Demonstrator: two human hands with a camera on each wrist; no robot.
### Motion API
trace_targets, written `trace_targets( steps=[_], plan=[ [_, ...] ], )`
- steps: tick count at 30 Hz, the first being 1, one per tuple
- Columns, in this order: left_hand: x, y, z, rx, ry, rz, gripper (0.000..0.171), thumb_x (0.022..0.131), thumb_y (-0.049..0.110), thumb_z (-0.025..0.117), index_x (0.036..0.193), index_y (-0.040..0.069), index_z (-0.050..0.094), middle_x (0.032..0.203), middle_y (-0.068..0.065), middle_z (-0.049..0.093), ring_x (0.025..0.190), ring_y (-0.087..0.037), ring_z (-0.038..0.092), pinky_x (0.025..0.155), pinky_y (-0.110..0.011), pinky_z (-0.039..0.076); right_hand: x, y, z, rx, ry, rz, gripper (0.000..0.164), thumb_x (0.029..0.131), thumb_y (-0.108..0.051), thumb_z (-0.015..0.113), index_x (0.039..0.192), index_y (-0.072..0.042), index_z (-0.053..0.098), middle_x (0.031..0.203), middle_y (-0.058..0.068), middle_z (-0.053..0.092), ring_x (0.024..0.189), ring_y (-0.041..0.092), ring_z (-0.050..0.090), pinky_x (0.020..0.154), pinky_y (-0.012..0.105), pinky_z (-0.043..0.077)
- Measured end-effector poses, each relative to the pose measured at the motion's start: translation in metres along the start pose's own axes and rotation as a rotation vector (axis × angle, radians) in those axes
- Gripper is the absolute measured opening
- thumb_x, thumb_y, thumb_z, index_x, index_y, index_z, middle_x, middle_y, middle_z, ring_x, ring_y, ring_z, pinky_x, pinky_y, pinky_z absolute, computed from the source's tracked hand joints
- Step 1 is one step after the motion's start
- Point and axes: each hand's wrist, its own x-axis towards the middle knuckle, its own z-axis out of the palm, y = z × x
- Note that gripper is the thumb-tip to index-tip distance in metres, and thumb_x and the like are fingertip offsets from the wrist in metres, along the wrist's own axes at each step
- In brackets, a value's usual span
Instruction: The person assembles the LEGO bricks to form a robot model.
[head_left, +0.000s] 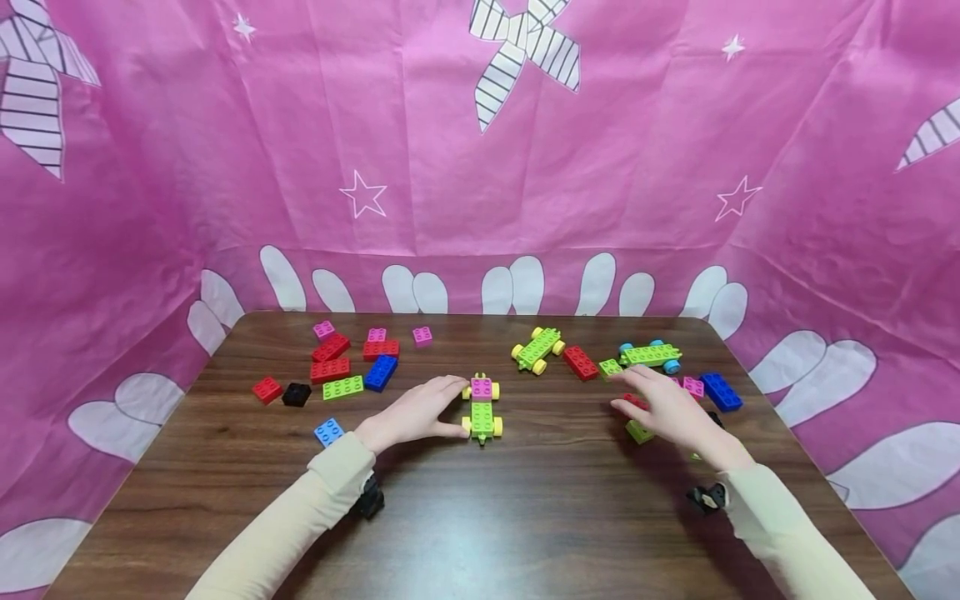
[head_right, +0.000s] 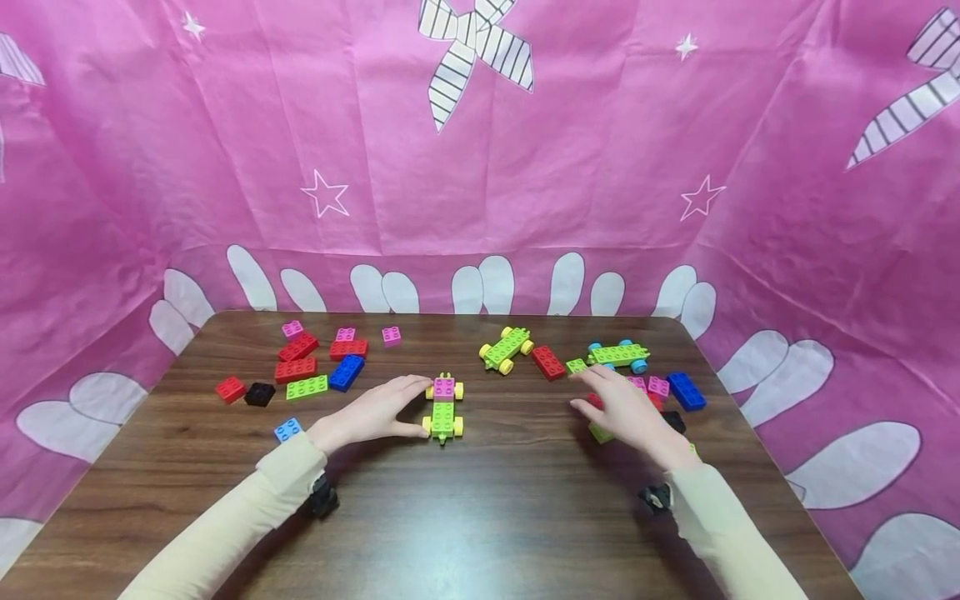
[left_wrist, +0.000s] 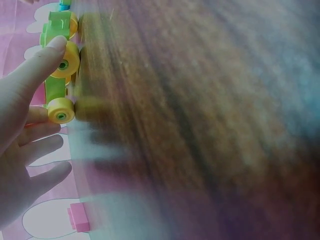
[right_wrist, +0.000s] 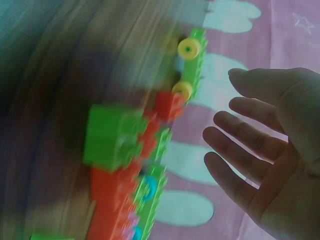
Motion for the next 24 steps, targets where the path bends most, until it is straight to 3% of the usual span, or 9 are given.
trace_targets(
  steps=[4,17,24],
  plan=[
    [0.001,-0.001,0.001,0.003,-0.004,-0.002,0.08,0.08,0.052,0.067,0.138,0.003,0.042,0.14,-0.011,0.047,0.13,-0.025,0.044,0.105,-0.044,0.042,-0.012,0.013,-0.004,-0.027,0.0,0.003,0.035,0.079,-0.022,0.074,0.111,-0.01,0.064,0.102,0.008,0.066,0.086,0.022,0.065,0.072,0.039,0.057],
    [0.002,-0.002,0.002,-0.004,0.009,0.007,0.08,0.079,0.051,0.068,0.137,0.002,0.043,0.139,-0.011,0.048,0.129,-0.026,0.045,0.104,-0.044,0.043,-0.052,0.048,-0.015,-0.1,0.097,-0.003,0.039,0.072,-0.016,0.079,0.106,-0.003,0.066,0.099,0.012,0.066,0.091,0.029,0.064,0.074,0.047,0.054],
    [0.002,-0.001,0.002,-0.004,0.005,0.001,0.08,0.079,0.05,0.069,0.138,0.003,0.042,0.139,-0.011,0.048,0.129,-0.025,0.045,0.104,-0.044,0.043,-0.074,0.062,-0.019,-0.127,0.141,0.005,0.038,0.067,-0.013,0.082,0.1,-0.004,0.067,0.09,0.008,0.066,0.078,0.023,0.063,0.063,0.035,0.055]
  ],
)
